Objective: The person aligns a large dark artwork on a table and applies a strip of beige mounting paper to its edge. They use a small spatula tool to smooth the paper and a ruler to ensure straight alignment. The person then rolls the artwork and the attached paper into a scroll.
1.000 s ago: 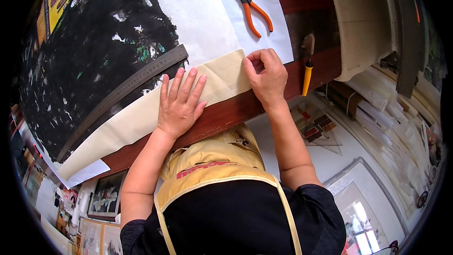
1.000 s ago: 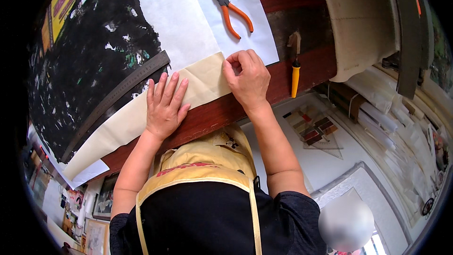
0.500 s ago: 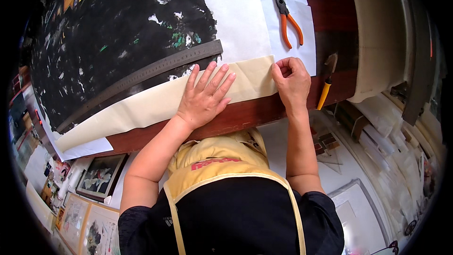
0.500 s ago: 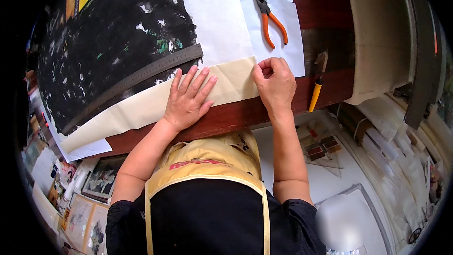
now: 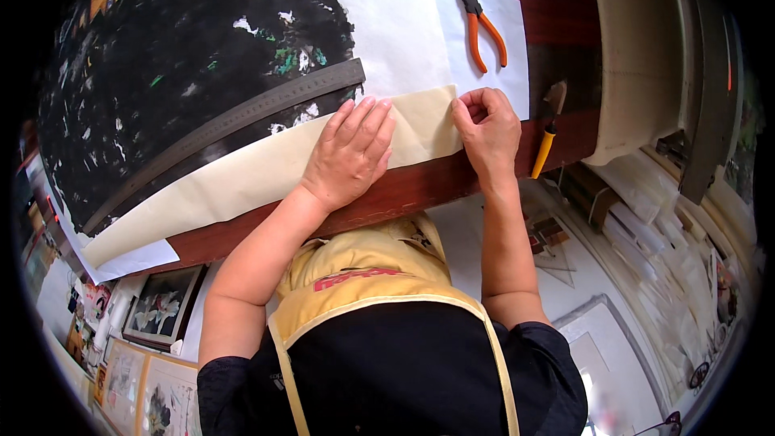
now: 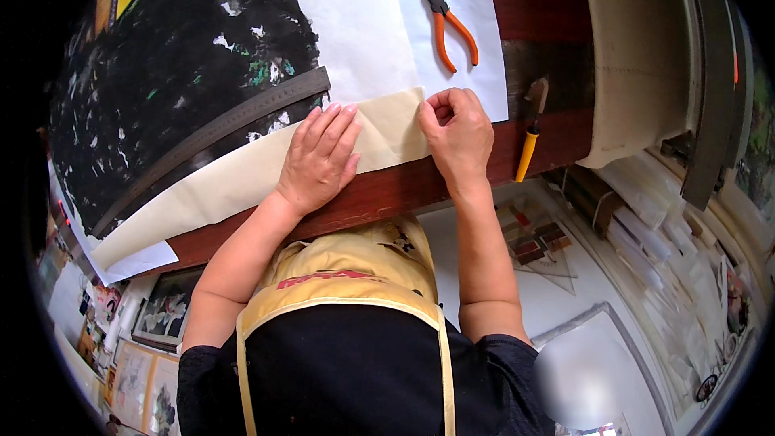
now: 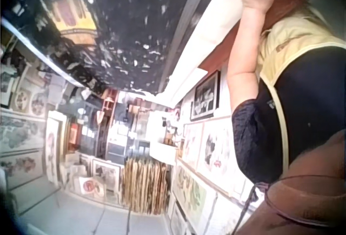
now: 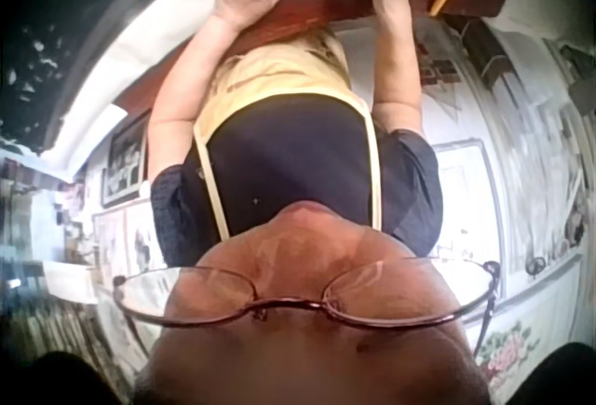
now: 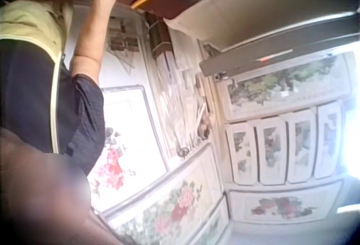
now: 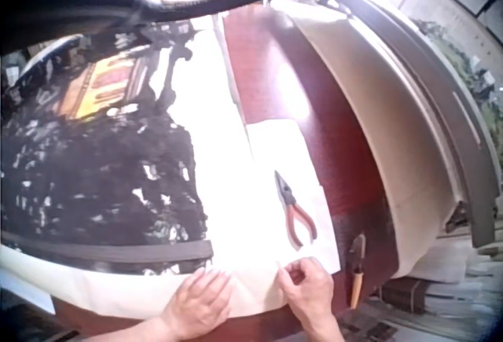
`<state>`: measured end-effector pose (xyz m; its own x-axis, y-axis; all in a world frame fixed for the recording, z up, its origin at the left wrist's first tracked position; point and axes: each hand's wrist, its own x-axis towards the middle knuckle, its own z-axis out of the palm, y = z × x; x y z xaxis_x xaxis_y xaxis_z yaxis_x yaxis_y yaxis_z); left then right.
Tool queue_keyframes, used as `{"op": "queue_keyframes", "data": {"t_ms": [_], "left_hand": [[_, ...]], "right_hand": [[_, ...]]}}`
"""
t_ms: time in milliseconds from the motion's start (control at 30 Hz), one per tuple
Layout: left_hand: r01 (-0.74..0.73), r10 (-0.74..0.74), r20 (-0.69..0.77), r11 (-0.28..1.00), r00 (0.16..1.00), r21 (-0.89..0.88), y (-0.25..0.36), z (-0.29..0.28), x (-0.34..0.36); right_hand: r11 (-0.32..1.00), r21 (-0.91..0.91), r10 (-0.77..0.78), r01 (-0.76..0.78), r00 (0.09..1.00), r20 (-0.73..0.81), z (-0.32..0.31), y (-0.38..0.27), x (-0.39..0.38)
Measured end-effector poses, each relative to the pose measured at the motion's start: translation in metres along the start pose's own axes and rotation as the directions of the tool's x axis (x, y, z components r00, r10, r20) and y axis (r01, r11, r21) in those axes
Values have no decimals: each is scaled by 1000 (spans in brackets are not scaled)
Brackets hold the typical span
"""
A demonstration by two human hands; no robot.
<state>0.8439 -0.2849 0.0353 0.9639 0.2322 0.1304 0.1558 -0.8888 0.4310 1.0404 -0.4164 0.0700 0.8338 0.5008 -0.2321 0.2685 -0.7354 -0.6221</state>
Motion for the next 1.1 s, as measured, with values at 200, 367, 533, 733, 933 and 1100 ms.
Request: {"op": "queue_keyframes", "data": {"t_ms": [200,367,533,733,933,1100], "left_hand": [[-25,24,9,995,1000,96,1,0,2],[-32,31,13,994,999,103,0,-1,4],[-28,26,16,994,1000,105,2,-1,4],[-31,28,22,992,999,125,2,-2,6],[-24,24,6,992,1000,122,2,1,6],[-28,26,12,987,1000,161,3,0,8]], "right_hand": [[998,-33,-59,59,998,-8,0,-3,-2],[982,-9,-191,191,979,-66,3,-2,0],[973,45,-225,226,974,-33,4,5,5],[973,32,-228,230,972,-54,5,7,5],[979,7,-203,204,978,-47,6,7,7],[982,11,-189,190,981,-48,6,5,8]]}}
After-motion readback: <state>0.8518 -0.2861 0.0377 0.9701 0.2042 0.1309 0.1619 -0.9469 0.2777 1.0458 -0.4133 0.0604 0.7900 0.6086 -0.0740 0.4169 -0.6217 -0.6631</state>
